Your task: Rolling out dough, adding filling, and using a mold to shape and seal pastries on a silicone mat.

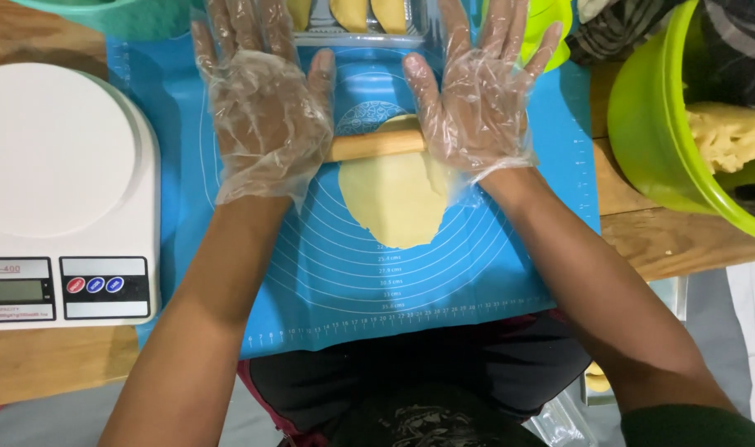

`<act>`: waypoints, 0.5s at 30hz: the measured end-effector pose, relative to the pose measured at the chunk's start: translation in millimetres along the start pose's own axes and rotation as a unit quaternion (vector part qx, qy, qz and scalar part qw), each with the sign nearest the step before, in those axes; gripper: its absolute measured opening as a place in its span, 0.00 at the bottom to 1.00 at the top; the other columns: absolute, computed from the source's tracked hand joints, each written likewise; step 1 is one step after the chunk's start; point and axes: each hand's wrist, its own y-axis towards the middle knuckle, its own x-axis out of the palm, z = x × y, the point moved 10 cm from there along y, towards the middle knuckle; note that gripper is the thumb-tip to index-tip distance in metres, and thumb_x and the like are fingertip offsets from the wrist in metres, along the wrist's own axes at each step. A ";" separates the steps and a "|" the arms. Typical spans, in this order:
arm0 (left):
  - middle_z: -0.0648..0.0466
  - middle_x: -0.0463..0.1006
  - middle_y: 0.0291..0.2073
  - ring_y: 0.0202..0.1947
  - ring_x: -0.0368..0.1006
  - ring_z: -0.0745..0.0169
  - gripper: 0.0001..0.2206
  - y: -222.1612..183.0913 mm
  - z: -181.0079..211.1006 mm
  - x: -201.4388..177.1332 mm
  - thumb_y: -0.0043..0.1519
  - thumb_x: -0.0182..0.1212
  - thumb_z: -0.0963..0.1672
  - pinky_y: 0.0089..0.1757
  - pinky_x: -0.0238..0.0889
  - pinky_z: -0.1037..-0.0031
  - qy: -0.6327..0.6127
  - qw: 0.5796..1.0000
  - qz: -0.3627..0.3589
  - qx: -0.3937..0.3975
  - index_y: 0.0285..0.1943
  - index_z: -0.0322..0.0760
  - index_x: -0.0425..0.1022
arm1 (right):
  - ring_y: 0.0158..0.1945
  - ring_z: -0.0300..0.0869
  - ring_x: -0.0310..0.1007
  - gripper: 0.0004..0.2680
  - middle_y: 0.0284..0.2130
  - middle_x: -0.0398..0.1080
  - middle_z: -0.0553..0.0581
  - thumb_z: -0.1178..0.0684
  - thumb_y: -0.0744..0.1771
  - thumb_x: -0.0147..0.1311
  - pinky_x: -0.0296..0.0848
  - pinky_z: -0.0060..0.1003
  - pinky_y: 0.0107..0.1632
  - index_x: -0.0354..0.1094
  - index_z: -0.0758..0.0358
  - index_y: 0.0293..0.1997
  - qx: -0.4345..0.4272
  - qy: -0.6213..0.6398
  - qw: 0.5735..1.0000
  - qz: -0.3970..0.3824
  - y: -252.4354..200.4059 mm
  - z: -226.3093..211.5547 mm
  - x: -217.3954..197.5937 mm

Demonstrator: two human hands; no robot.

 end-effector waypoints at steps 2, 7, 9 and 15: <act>0.34 0.39 0.78 0.78 0.32 0.34 0.31 3.4 -5.0 7.4 0.79 0.31 0.55 0.70 0.21 0.45 0.011 1.000 -0.021 -0.004 0.83 0.30 0.41 | 0.75 0.69 0.31 0.29 0.72 0.39 0.82 0.31 0.73 0.23 0.18 0.74 0.65 0.50 0.60 0.78 -0.011 -0.009 1.000 0.019 2.5 -0.5 -0.7; 0.36 0.45 0.78 0.77 0.38 0.36 0.27 5.3 -4.4 10.7 0.83 0.40 0.52 0.69 0.25 0.43 0.023 0.999 0.024 0.030 0.82 0.30 0.44 | 0.73 0.72 0.36 0.30 0.70 0.44 0.84 0.31 0.74 0.23 0.21 0.76 0.64 0.51 0.66 0.77 -0.003 -0.046 0.998 0.045 11.2 6.8 9.3; 0.29 0.51 0.74 0.74 0.42 0.30 0.29 5.0 -7.9 6.3 0.81 0.40 0.54 0.69 0.31 0.45 0.025 0.995 0.090 0.036 0.80 0.28 0.51 | 0.71 0.77 0.42 0.31 0.67 0.49 0.90 0.32 0.75 0.22 0.22 0.76 0.63 0.56 0.75 0.74 -0.020 -0.059 0.996 0.064 12.6 5.1 9.3; 0.47 0.78 0.51 0.52 0.76 0.49 0.21 9.6 -17.3 17.8 0.76 0.56 0.56 0.53 0.68 0.61 0.032 0.969 0.242 0.033 0.63 0.37 0.68 | 0.74 0.75 0.36 0.29 0.71 0.44 0.88 0.33 0.74 0.21 0.18 0.74 0.64 0.44 0.71 0.77 0.002 -0.048 0.999 0.024 20.6 5.1 8.2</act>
